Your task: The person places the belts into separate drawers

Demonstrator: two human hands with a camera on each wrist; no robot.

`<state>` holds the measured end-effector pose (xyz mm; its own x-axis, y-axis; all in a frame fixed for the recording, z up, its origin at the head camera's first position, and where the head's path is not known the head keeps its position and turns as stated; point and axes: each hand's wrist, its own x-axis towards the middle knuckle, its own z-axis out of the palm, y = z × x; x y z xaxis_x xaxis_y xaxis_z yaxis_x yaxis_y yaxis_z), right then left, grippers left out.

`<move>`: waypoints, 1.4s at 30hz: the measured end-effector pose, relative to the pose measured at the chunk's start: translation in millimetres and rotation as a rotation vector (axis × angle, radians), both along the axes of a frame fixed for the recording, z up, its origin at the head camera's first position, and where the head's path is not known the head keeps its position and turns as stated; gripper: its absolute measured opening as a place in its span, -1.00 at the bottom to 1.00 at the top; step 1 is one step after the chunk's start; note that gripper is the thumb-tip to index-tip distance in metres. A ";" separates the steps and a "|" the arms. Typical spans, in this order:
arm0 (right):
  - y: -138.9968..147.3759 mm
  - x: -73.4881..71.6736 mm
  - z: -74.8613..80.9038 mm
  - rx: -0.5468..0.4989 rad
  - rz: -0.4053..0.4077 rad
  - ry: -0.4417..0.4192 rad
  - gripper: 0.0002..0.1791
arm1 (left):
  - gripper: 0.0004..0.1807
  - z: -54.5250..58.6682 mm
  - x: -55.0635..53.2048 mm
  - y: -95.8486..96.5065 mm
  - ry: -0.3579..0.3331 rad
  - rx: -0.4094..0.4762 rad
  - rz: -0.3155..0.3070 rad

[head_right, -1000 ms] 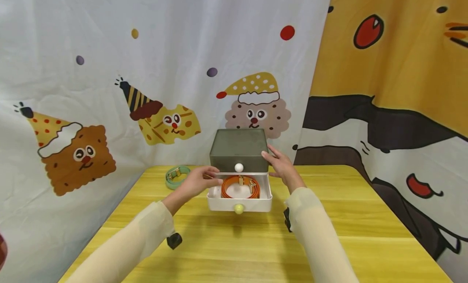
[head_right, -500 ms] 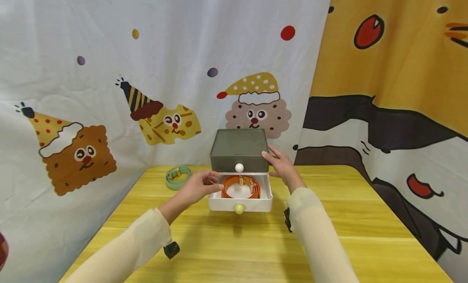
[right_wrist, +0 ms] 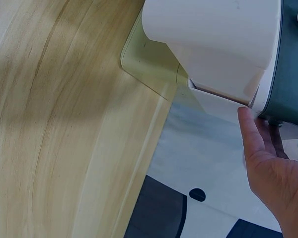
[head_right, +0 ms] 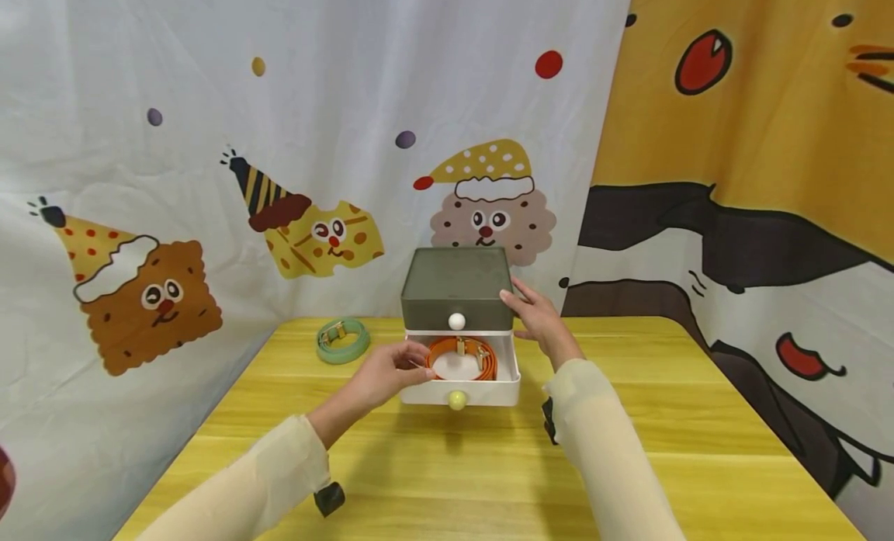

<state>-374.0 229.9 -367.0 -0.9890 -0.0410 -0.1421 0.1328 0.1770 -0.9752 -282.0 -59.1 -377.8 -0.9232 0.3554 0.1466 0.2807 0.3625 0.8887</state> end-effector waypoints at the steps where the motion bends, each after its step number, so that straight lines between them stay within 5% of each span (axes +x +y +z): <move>1: -0.2 -0.1 0.0 0.000 -0.001 0.000 -0.22 | -0.69 -1.5 1.0 0.6 0.001 0.003 -0.002; 42: -0.5 0.2 -1.2 -0.009 0.009 0.015 -0.22 | -0.78 -56.1 19.7 24.1 -0.012 0.065 0.003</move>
<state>-373.8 229.3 -368.2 -0.9906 -0.0513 -0.1271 0.1168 0.1689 -0.9787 -262.2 -35.0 -433.8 -0.9259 0.3429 0.1586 0.2693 0.3046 0.9136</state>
